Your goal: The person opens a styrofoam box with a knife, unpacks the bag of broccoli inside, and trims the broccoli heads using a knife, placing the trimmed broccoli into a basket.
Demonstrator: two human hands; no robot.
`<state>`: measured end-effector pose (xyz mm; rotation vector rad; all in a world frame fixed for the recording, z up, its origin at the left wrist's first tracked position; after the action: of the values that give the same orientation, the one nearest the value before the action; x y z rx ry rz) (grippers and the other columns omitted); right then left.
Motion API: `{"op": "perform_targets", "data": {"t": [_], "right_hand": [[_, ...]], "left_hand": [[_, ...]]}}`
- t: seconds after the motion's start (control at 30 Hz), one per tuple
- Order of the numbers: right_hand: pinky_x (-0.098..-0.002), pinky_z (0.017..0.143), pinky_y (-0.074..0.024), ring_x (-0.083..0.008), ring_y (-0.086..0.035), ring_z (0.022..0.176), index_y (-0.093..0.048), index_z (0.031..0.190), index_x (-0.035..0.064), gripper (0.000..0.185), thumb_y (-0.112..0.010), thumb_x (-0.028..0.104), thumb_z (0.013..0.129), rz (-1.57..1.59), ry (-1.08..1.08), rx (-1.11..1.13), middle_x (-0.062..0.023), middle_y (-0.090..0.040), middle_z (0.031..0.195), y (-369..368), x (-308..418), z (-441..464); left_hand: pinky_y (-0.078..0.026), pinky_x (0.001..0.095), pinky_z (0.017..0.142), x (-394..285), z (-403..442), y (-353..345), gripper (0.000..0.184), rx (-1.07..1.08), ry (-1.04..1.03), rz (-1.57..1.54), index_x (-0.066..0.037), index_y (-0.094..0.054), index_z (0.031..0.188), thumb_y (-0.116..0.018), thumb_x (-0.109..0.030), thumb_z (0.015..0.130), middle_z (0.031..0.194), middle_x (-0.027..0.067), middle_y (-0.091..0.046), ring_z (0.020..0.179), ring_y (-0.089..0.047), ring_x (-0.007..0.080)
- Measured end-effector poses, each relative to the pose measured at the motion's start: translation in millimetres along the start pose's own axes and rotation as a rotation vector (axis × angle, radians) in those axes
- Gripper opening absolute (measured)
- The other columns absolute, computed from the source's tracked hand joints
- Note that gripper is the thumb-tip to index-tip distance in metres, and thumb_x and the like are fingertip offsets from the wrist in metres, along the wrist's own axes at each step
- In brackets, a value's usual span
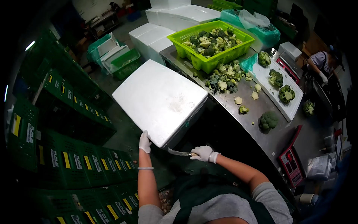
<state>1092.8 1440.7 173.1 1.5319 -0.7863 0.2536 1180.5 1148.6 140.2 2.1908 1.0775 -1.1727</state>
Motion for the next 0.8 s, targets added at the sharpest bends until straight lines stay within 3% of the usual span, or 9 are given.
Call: {"op": "perform_targets", "data": {"t": [0.07, 0.17, 0.23, 0.33, 0.47, 0.53, 0.6, 0.73, 0.8], "right_hand": [[-0.0410, 0.066, -0.0462, -0.0293, -0.060, 0.079, -0.059, 0.093, 0.0151, 0.035, -0.048, 0.048, 0.085, 0.004, 0.003, 0.126, -0.0081, -0.062, 0.083, -11.6, 6.5, 28.8], [-0.0403, 0.062, -0.0465, -0.0294, -0.061, 0.076, -0.060, 0.098, 0.0175, 0.038, -0.047, 0.051, 0.085, -0.063, 0.000, 0.177, -0.0077, -0.064, 0.082, -18.8, -2.4, 63.4], [-0.0402, 0.065, -0.0467, -0.0294, -0.061, 0.078, -0.060, 0.097, 0.0170, 0.038, -0.047, 0.050, 0.084, -0.086, 0.020, 0.167, -0.0085, -0.064, 0.082, -0.2, -12.7, 74.1], [-0.0399, 0.068, -0.0469, -0.0295, -0.061, 0.081, -0.061, 0.096, 0.0166, 0.038, -0.048, 0.050, 0.084, -0.055, 0.118, 0.094, -0.0099, -0.064, 0.084, 30.9, -27.6, 75.4], [-0.0368, 0.069, -0.0469, -0.0283, -0.061, 0.079, -0.060, 0.095, 0.0126, 0.041, -0.049, 0.050, 0.084, 0.016, -0.165, 0.087, -0.0106, -0.064, 0.081, 82.9, -113.2, 56.1], [-0.0344, 0.068, -0.0469, -0.0240, -0.061, 0.073, -0.061, 0.094, 0.0106, 0.040, -0.050, 0.048, 0.085, 0.213, -0.392, 0.058, -0.0088, -0.063, 0.077, 99.3, -152.6, 24.2], [-0.0318, 0.064, -0.0469, -0.0187, -0.060, 0.068, -0.061, 0.093, 0.0096, 0.035, -0.053, 0.043, 0.085, 0.080, -0.645, -0.077, -0.0066, -0.062, 0.073, 117.5, -171.4, -10.7], [-0.0245, 0.054, -0.0453, -0.0080, -0.054, 0.059, -0.060, 0.091, 0.0074, 0.031, -0.070, 0.033, 0.076, 0.637, -0.667, -0.403, -0.0004, -0.057, 0.068, 104.7, -136.1, -41.8], [-0.0233, 0.049, -0.0451, -0.0091, -0.053, 0.055, -0.058, 0.090, 0.0076, 0.030, -0.071, 0.030, 0.075, 0.800, -0.682, -0.537, -0.0012, -0.056, 0.068, 94.2, -115.7, -27.4]], "left_hand": [[-0.039, 0.0474, 0.086, -8.0, 3.3, -14.8, 0.050, 0.025, 0.057, -0.254, -0.009, -0.042, 0.125, -0.049, -0.042, 0.087, 0.123, 0.0073, -0.047, 0.113, -0.044, 0.0213], [-0.039, 0.0480, 0.087, -9.0, 19.2, -18.8, 0.054, 0.131, -0.021, -0.294, -0.010, -0.041, 0.126, -0.051, -0.044, 0.086, 0.123, 0.0101, -0.047, 0.111, -0.045, 0.0241], [-0.037, 0.0484, 0.089, -21.3, -7.8, -17.5, 0.057, -0.022, 0.119, -0.394, -0.010, -0.038, 0.129, -0.051, -0.044, 0.085, 0.127, 0.0121, -0.043, 0.113, -0.043, 0.0275], [-0.034, 0.0487, 0.092, -28.3, -12.4, -12.0, 0.061, 0.015, 0.204, -0.455, -0.010, -0.035, 0.132, -0.051, -0.044, 0.084, 0.132, 0.0125, -0.037, 0.117, -0.040, 0.0298], [-0.032, 0.0492, 0.094, -0.1, 24.0, -5.4, 0.055, 0.107, 0.188, -0.387, -0.011, -0.037, 0.129, -0.051, -0.041, 0.085, 0.129, 0.0105, -0.040, 0.118, -0.039, 0.0280], [-0.033, 0.0491, 0.093, -6.4, 20.1, -8.0, 0.054, 0.142, 0.207, -0.377, -0.010, -0.037, 0.128, -0.051, -0.040, 0.086, 0.129, 0.0109, -0.041, 0.118, -0.040, 0.0271], [-0.036, 0.0449, 0.093, -4.0, 21.8, -8.7, 0.052, 0.122, 0.183, -0.339, -0.010, -0.043, 0.124, -0.049, -0.045, 0.085, 0.125, 0.0081, -0.044, 0.113, -0.043, 0.0251], [-0.035, 0.0468, 0.096, -16.8, 19.4, -9.4, 0.058, 0.126, 0.241, -0.500, -0.008, -0.032, 0.133, -0.048, -0.040, 0.088, 0.131, 0.0128, -0.039, 0.119, -0.040, 0.0290], [-0.035, 0.0440, 0.099, -30.1, 31.7, -29.3, 0.058, 0.373, 0.067, -0.675, -0.003, -0.030, 0.134, -0.046, -0.039, 0.091, 0.133, 0.0141, -0.039, 0.121, -0.040, 0.0282]]}}
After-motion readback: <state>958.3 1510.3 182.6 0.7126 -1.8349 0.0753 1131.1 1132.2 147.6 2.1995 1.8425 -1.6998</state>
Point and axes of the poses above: each hand's wrist, its own z-axis towards the middle knuckle, its own y-axis out of the back of the hand, x = y × z, the point moved 7 cm from there along z, towards the middle knuckle
